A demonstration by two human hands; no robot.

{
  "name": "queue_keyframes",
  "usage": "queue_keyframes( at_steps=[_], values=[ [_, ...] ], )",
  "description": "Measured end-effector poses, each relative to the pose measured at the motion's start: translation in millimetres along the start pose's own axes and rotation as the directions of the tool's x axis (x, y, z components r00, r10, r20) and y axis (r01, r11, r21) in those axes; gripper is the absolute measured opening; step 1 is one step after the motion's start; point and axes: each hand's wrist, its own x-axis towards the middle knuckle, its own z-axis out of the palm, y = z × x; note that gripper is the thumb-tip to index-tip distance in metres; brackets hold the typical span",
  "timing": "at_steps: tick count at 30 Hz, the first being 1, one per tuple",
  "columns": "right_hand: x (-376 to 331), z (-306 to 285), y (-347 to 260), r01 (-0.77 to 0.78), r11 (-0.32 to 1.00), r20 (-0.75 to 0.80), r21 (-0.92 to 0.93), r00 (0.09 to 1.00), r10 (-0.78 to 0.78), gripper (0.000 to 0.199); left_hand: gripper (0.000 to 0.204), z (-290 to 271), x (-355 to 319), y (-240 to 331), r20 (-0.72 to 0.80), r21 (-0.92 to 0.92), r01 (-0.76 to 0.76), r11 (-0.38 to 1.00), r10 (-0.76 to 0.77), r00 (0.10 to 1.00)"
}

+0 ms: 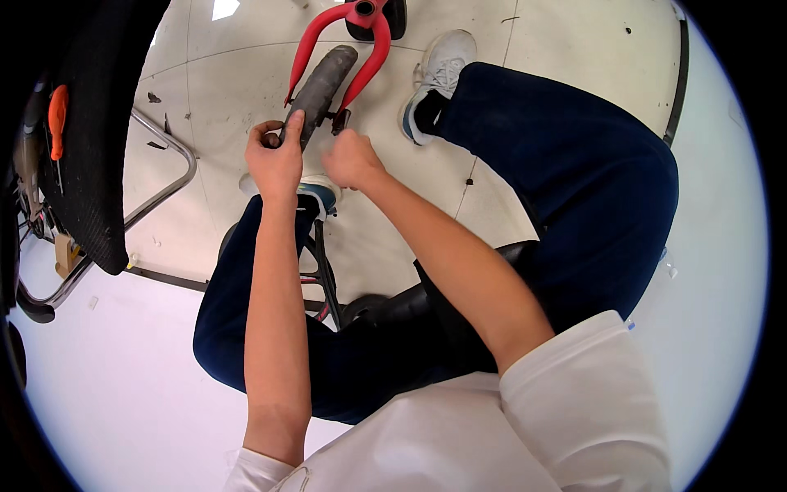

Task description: The person assembles a red scooter by attaching the handlebar and seat, then tightening the front wheel axle nuts with a wrench. The person sits on a chair while working on the scooter on the floor.

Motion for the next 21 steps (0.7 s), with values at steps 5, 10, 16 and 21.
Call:
queue_keyframes(
  at_steps=[5, 10, 16, 21],
  values=[
    [-3.2, 0.1, 7.4, -0.054, 0.993, -0.053, 0.109, 0.997, 0.060, 0.021, 0.030, 14.2, -25.3, -7.7, -0.293, -0.279, -0.122, 0.952, 0.036, 0.956],
    [-2.2, -3.8, 3.9, -0.021, 0.999, -0.025, 0.033, 0.999, 0.022, 0.024, 0.026, 51.3, -59.3, -42.8, 0.201, -0.635, 0.504, 0.585, -0.505, 0.840],
    [5.9, -9.2, -6.3, -0.014, 0.999, 0.027, -0.032, 1.000, 0.015, 0.026, 0.024, 76.9, -2.7, -89.0, 0.733, -0.511, 0.840, 0.184, -0.417, 0.537],
    [16.7, -22.4, -13.5, -0.070, 0.998, 0.166, 0.003, 0.984, 0.068, 0.012, 0.024, 91.7, 14.7, -104.2, 0.789, -0.465, 0.872, 0.151, -0.376, 0.486]
  ],
)
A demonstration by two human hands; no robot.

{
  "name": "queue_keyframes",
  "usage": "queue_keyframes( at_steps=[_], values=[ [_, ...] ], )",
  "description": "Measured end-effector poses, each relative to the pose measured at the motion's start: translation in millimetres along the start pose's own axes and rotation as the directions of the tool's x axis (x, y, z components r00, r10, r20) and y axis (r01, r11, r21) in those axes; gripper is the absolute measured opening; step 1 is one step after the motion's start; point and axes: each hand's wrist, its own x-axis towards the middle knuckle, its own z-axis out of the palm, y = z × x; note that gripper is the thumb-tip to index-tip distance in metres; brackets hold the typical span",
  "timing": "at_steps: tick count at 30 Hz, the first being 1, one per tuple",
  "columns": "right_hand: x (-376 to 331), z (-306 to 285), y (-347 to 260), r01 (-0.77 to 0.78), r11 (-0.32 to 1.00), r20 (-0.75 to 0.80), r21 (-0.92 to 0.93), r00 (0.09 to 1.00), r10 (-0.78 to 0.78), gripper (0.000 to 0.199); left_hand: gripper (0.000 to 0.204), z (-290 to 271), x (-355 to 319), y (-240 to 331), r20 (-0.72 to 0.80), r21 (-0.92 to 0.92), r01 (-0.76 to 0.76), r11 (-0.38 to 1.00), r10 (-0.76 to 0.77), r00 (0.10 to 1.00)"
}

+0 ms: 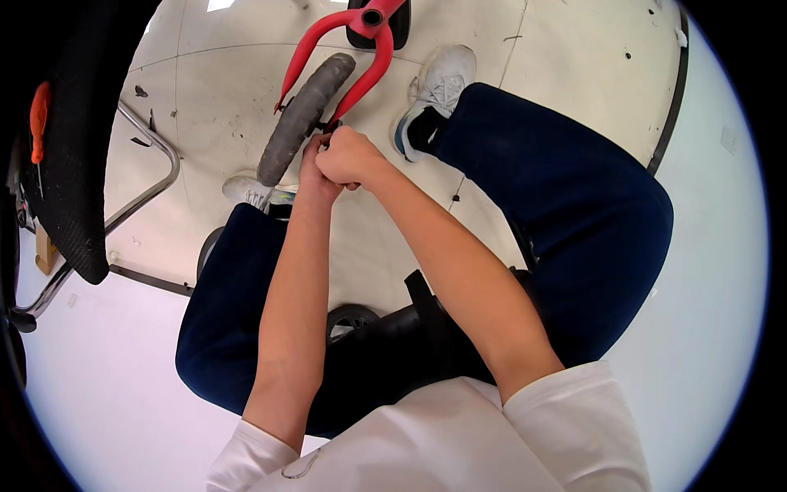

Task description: The person assembles a red scooter by attaching the handlebar and seat, then tightening the front wheel axle nuts with a wrench. The person sits on a chair while working on the scooter on the floor.

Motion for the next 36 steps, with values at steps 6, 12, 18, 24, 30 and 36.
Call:
queue_keyframes(
  at_steps=[6, 12, 18, 24, 30, 36],
  values=[
    [-4.5, -1.0, -2.2, -0.010, 1.000, -0.023, -0.003, 1.000, 0.009, 0.010, 0.026, -2.4, 14.6, -10.7, -0.047, -0.033, -0.046, 0.998, 0.044, 0.998],
    [-7.4, -3.1, -2.3, -0.012, 0.999, -0.004, 0.031, 1.000, 0.012, 0.009, 0.027, 1.0, 6.4, -15.8, 0.003, -0.219, -0.080, 0.972, 0.083, 0.997],
    [-8.5, 2.1, 2.0, 0.020, 0.998, -0.053, 0.062, 0.998, -0.017, 0.008, 0.033, 16.7, 5.5, -17.6, -0.248, -0.175, -0.164, 0.971, 0.117, 0.962],
    [-3.5, 4.6, 2.8, 0.002, 1.000, -0.003, 0.015, 1.000, -0.002, 0.017, 0.030, 20.3, 1.6, -18.2, -0.319, -0.134, -0.228, 0.964, 0.176, 0.931],
    [-6.8, 3.7, 2.0, -0.021, 0.998, -0.026, 0.066, 0.999, 0.022, 0.026, 0.027, 11.5, -0.7, -8.2, -0.095, -0.182, -0.122, 0.976, 0.106, 0.990],
    [-7.1, 5.4, 4.7, 0.009, 0.998, -0.068, 0.060, 0.998, -0.005, 0.020, 0.031, 26.5, 5.6, -18.8, -0.428, -0.160, -0.216, 0.963, 0.130, 0.894]
  ],
)
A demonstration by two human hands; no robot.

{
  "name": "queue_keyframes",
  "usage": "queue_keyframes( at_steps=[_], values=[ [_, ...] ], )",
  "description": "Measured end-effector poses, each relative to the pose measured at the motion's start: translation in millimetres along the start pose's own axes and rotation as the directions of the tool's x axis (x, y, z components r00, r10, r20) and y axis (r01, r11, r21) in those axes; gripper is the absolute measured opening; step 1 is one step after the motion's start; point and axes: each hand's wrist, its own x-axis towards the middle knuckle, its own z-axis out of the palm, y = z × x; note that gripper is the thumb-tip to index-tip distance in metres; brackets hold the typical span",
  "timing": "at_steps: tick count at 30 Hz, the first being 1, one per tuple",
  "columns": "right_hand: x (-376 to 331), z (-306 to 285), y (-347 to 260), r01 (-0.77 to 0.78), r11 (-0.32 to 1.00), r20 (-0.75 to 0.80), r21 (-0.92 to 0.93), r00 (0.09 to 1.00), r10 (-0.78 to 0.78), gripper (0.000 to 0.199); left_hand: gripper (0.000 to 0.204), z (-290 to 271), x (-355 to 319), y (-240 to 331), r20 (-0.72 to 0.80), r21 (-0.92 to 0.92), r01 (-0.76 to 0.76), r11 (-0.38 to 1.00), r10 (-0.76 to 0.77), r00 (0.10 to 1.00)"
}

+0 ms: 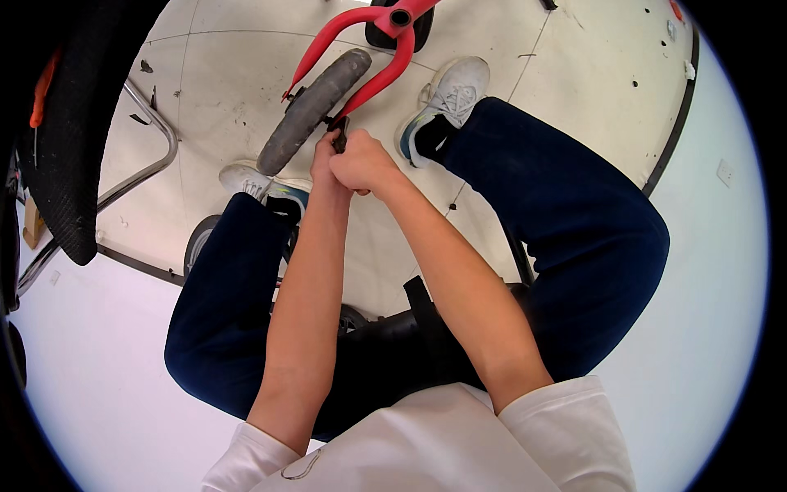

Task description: The person assembles a red scooter by attaching the handlebar and seat, then tightening the front wheel axle nuts with a wrench. The person sits on a chair while working on the scooter on the floor.

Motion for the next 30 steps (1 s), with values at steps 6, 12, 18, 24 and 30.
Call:
queue_keyframes(
  at_steps=[6, 12, 18, 24, 30],
  values=[
    [3.7, -1.8, 3.0, 0.027, 1.000, 0.011, 0.000, 1.000, -0.027, 0.009, 0.035, 5.1, -22.1, 4.6, -0.013, 0.005, -0.058, 0.998, 0.058, 0.998],
    [9.1, -14.0, -10.1, -0.011, 0.999, 0.119, 0.034, 0.993, 0.007, 0.012, 0.036, -21.1, -102.1, 37.5, 0.072, 0.773, -0.324, 0.546, 0.432, 0.899],
    [17.4, -16.6, -35.3, -0.050, 0.999, 0.214, 0.012, 0.976, 0.046, 0.013, 0.039, -27.2, -151.5, 93.8, 0.572, 0.640, -0.518, -0.567, 0.802, -0.172],
    [4.4, 29.9, -15.4, 0.020, 0.972, -0.055, -0.233, 0.998, -0.034, 0.033, 0.046, -24.8, -119.7, 115.0, 0.654, 0.670, -0.706, -0.229, 0.631, 0.417],
    [0.5, 104.9, 20.3, 0.135, 0.989, -0.377, -0.066, 0.914, -0.150, 0.072, 0.049, -20.9, -118.2, 113.5, 0.639, 0.686, -0.702, -0.192, 0.620, 0.455]
  ],
)
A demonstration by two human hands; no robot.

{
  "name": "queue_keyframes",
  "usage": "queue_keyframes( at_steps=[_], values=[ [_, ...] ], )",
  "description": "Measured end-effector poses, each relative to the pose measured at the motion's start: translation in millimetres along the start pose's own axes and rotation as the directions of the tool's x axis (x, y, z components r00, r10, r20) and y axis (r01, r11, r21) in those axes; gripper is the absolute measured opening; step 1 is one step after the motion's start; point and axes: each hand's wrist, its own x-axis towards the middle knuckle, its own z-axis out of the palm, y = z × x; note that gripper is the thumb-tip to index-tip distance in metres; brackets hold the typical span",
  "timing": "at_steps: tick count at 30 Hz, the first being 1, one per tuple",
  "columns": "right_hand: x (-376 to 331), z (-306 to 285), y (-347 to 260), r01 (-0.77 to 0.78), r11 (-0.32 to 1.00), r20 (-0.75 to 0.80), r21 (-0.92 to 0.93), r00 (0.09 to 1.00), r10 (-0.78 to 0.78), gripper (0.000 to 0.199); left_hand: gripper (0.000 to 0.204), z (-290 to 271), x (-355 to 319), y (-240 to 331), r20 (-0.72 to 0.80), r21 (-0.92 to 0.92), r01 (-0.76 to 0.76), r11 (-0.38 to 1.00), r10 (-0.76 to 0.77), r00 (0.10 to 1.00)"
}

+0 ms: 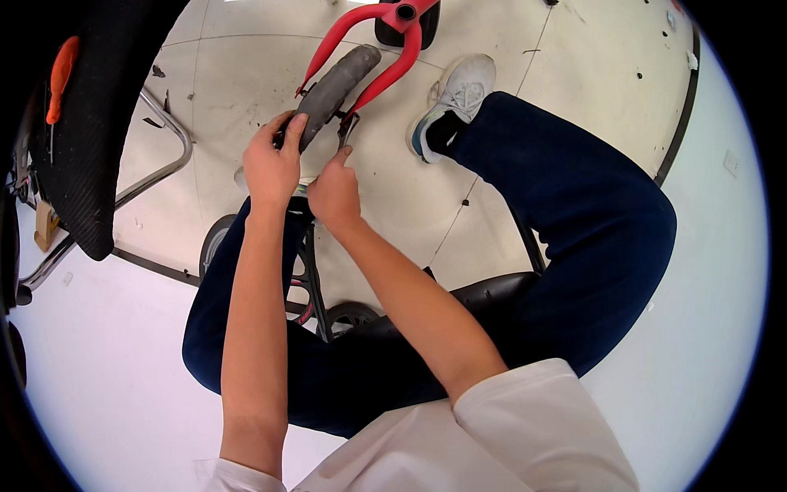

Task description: The person assembles a red scooter by attaching the handlebar and seat, then tightening the front wheel axle nuts with a wrench. The person sits on a chair while working on the scooter on the floor.

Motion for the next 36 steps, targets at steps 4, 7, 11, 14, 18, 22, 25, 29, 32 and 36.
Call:
queue_keyframes(
  at_steps=[4, 7, 11, 14, 18, 22, 25, 29, 32, 36],
  values=[
    [-1.5, 15.5, 16.0, 0.024, 0.994, -0.057, 0.111, 0.998, -0.018, 0.068, 0.049, 3.4, 0.7, -1.9, -0.032, 0.007, -0.045, 0.999, 0.046, 0.998],
    [5.1, 2.2, 26.3, 0.106, 0.992, -0.141, 0.073, 0.985, -0.095, 0.052, 0.047, 7.2, -1.7, -4.8, -0.064, -0.073, -0.042, 0.996, 0.038, 0.997],
    [14.2, -36.2, 30.9, 0.031, 0.972, 0.037, 0.233, 0.998, -0.041, 0.024, 0.038, 22.9, -27.0, -0.1, -0.420, -0.037, -0.044, 0.998, 0.024, 0.907],
    [15.0, -53.1, 22.9, -0.118, 0.950, 0.168, 0.290, 0.983, 0.070, 0.018, 0.027, 46.2, -60.4, 4.2, -0.448, -0.240, 0.095, 0.966, -0.197, 0.872],
    [16.3, -56.0, 5.0, -0.152, 0.944, 0.204, 0.293, 0.974, 0.094, 0.015, 0.025, 71.4, -66.3, -15.1, 0.140, -0.711, 0.487, 0.507, -0.577, 0.805],
    [20.3, -71.7, -6.4, -0.234, 0.933, 0.352, 0.275, 0.927, 0.129, 0.010, 0.018, 84.6, -19.8, -51.8, 0.639, -0.633, 0.770, 0.073, -0.512, 0.574],
    [25.7, -83.2, -18.5, -0.252, 0.934, 0.384, 0.253, 0.912, 0.142, 0.011, 0.030, 102.6, 9.8, -65.5, 0.726, -0.522, 0.832, 0.186, -0.415, 0.549],
    [39.1, -96.0, -33.5, -0.268, 0.947, 0.460, 0.177, 0.873, 0.162, 0.011, 0.019, 113.8, 27.6, -70.5, 0.847, -0.407, 0.913, -0.026, -0.386, 0.366],
    [41.7, -97.6, -38.8, -0.217, 0.974, 0.423, 0.069, 0.891, 0.168, 0.010, 0.021, 117.8, 25.6, -64.1, 0.809, -0.509, 0.853, -0.114, -0.402, 0.429],
    [39.5, -96.2, -37.6, -0.328, 0.893, 0.469, 0.308, 0.869, 0.158, 0.009, 0.017, 109.0, 20.3, -58.8, 0.744, -0.617, 0.776, -0.128, -0.417, 0.523]
  ],
)
